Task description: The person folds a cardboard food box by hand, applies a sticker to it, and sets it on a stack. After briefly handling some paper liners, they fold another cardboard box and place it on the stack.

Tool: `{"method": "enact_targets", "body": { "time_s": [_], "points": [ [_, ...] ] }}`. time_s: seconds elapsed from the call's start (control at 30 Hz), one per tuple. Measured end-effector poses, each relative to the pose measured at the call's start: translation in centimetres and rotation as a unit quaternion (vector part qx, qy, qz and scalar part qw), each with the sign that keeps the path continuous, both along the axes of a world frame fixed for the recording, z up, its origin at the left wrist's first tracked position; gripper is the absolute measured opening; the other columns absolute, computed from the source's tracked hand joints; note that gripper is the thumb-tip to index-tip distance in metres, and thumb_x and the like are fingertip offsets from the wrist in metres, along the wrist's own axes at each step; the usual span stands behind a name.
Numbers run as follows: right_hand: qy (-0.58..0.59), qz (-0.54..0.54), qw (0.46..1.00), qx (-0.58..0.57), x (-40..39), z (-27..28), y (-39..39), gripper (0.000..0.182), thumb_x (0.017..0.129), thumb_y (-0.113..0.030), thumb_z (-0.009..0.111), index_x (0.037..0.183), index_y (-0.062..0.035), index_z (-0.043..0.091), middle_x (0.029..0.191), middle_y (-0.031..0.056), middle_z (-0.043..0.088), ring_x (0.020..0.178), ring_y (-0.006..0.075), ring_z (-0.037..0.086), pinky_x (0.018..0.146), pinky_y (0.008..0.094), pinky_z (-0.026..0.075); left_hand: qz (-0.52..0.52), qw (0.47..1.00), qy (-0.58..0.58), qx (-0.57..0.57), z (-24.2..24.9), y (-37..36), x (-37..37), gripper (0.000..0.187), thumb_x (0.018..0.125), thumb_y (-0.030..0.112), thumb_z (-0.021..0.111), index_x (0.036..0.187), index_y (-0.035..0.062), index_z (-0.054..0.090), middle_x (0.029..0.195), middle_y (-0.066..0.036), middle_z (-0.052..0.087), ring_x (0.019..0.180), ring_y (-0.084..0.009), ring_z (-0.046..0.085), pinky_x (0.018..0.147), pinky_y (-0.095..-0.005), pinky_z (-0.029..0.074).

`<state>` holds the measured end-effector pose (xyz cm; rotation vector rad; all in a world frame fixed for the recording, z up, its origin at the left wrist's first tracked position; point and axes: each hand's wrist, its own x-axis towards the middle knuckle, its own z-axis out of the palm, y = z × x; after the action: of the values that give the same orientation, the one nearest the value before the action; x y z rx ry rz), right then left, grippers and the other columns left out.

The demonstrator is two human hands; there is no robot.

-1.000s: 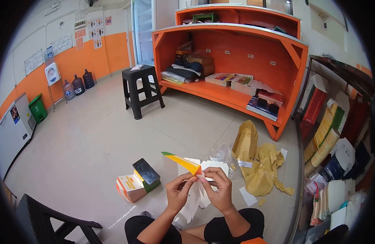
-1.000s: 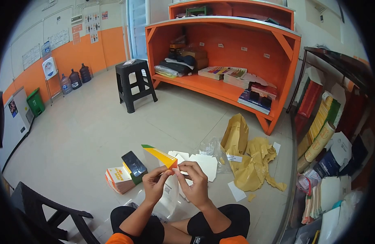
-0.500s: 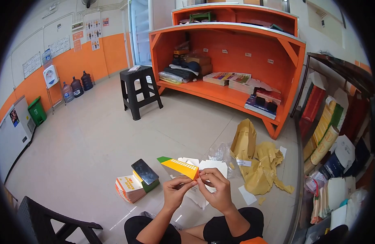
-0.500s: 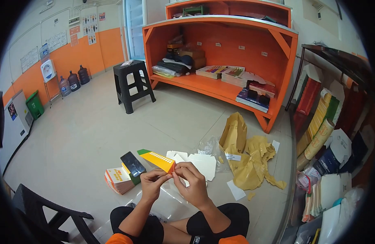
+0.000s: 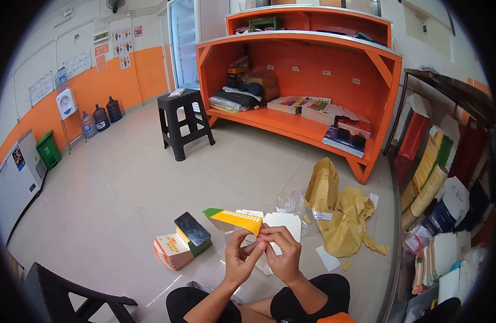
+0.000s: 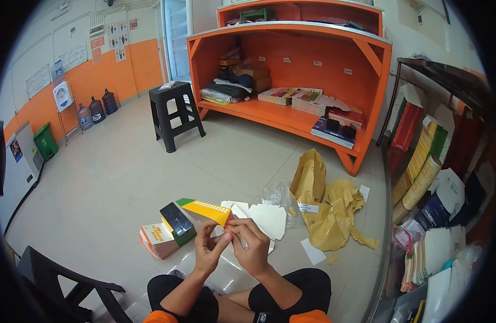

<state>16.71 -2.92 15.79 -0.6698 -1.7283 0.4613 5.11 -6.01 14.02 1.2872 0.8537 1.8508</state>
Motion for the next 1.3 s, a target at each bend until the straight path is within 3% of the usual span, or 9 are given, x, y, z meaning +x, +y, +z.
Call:
{"method": "enact_targets", "body": {
  "time_s": [0.13, 0.2, 0.37, 0.5, 0.6, 0.8, 0.9, 1.1, 1.3],
  "points": [
    [-0.118, 0.019, 0.990, 0.068, -0.1, 1.4, -0.4, 0.012, 0.075, -0.001, 0.068, 0.087, -0.0004, 0.067, 0.120, 0.0175, 0.051, 0.108, 0.0339, 0.052, 0.089, 0.0407, 0.045, -0.003, 0.996, -0.049, -0.079, 1.0, 0.0, -1.0, 0.033, 0.085, 0.003, 0.065, 0.112, 0.0029, 0.047, 0.111, -0.007, 0.054, 0.100, -0.0126, 0.057, 0.076, -0.0245, 0.051],
    [-0.185, 0.059, 0.978, 0.076, -0.7, 0.3, -0.6, 0.015, 0.075, -0.005, 0.069, 0.089, -0.0018, 0.068, 0.136, 0.0161, 0.035, 0.120, 0.0379, 0.036, 0.098, 0.0441, 0.035, -0.004, 0.994, -0.078, -0.075, 0.7, 0.7, -2.2, 0.030, 0.086, 0.004, 0.065, 0.111, 0.0031, 0.048, 0.102, -0.007, 0.061, 0.084, -0.0126, 0.062, 0.071, -0.0216, 0.050],
    [-0.060, 0.249, 0.964, -0.067, 1.6, 2.0, 0.7, 0.011, 0.082, -0.002, 0.063, 0.091, 0.0005, 0.068, 0.123, 0.0160, 0.051, 0.112, 0.0296, 0.054, 0.094, 0.0400, 0.045, 0.014, 0.994, 0.086, -0.071, 0.7, 0.5, -4.8, 0.012, 0.084, 0.002, 0.066, 0.095, -0.0028, 0.063, 0.086, -0.006, 0.068, 0.073, -0.0070, 0.061, 0.065, -0.0204, 0.048],
    [0.065, 0.198, 0.953, -0.221, 4.1, 1.2, 2.5, 0.020, 0.089, -0.001, 0.055, 0.109, 0.0014, 0.058, 0.096, 0.0094, 0.062, 0.083, 0.0142, 0.066, 0.071, 0.0238, 0.054, 0.007, 0.969, 0.240, -0.051, 2.1, -0.9, -7.4, 0.008, 0.078, 0.003, 0.070, 0.083, -0.0024, 0.070, 0.072, -0.006, 0.068, 0.061, -0.0090, 0.062, 0.055, -0.0218, 0.046],
    [0.130, 0.169, 0.932, -0.294, 5.0, 1.8, 3.2, 0.031, 0.098, -0.023, 0.048, 0.120, -0.0017, 0.052, 0.070, 0.0026, 0.055, 0.054, 0.0059, 0.052, 0.049, 0.0188, 0.045, -0.087, 0.951, 0.294, 0.049, 2.4, -1.4, -8.7, 0.009, 0.074, 0.003, 0.072, 0.080, -0.0028, 0.069, 0.072, -0.010, 0.068, 0.062, -0.0176, 0.065, 0.058, -0.0269, 0.047],
    [0.064, 0.400, 0.838, -0.366, 6.9, 1.4, 4.0, 0.055, 0.096, -0.049, 0.038, 0.110, 0.0010, 0.056, 0.060, 0.0020, 0.052, 0.040, 0.0070, 0.042, 0.040, 0.0192, 0.038, -0.315, 0.908, 0.263, 0.081, 3.6, -1.4, -10.0, 0.011, 0.074, 0.003, 0.073, 0.081, -0.0032, 0.068, 0.080, -0.011, 0.068, 0.077, -0.0222, 0.065, 0.068, -0.0306, 0.049],
    [-0.026, 0.415, 0.827, -0.377, 6.6, 0.8, 4.2, 0.041, 0.097, -0.037, 0.045, 0.095, 0.0022, 0.058, 0.057, 0.0026, 0.053, 0.042, 0.0077, 0.048, 0.041, 0.0204, 0.041, -0.365, 0.877, 0.309, 0.041, 3.1, -0.6, -10.6, 0.015, 0.077, 0.007, 0.071, 0.088, -0.0027, 0.067, 0.089, -0.011, 0.068, 0.082, -0.0219, 0.065, 0.075, -0.0317, 0.049],
    [-0.140, 0.210, 0.924, -0.287, 4.2, 0.9, 3.0, 0.029, 0.090, -0.024, 0.063, 0.077, 0.0020, 0.060, 0.059, 0.0058, 0.060, 0.052, 0.0092, 0.062, 0.047, 0.0209, 0.046, -0.116, 0.910, 0.390, -0.085, 3.1, -0.9, -6.3, 0.019, 0.082, 0.020, 0.070, 0.084, 0.0011, 0.064, 0.078, -0.007, 0.067, 0.073, -0.0169, 0.063, 0.068, -0.0288, 0.048],
    [-0.037, 0.162, 0.949, -0.269, 2.6, -0.4, 3.2, 0.020, 0.089, -0.015, 0.063, 0.082, 0.0036, 0.061, 0.069, 0.0060, 0.065, 0.064, 0.0127, 0.067, 0.055, 0.0224, 0.051, 0.101, 0.914, 0.388, -0.060, 0.9, 0.0, -4.3, 0.021, 0.080, 0.014, 0.068, 0.071, -0.0012, 0.057, 0.063, -0.006, 0.060, 0.054, -0.0110, 0.050, 0.054, -0.0254, 0.041]
  ]
}}
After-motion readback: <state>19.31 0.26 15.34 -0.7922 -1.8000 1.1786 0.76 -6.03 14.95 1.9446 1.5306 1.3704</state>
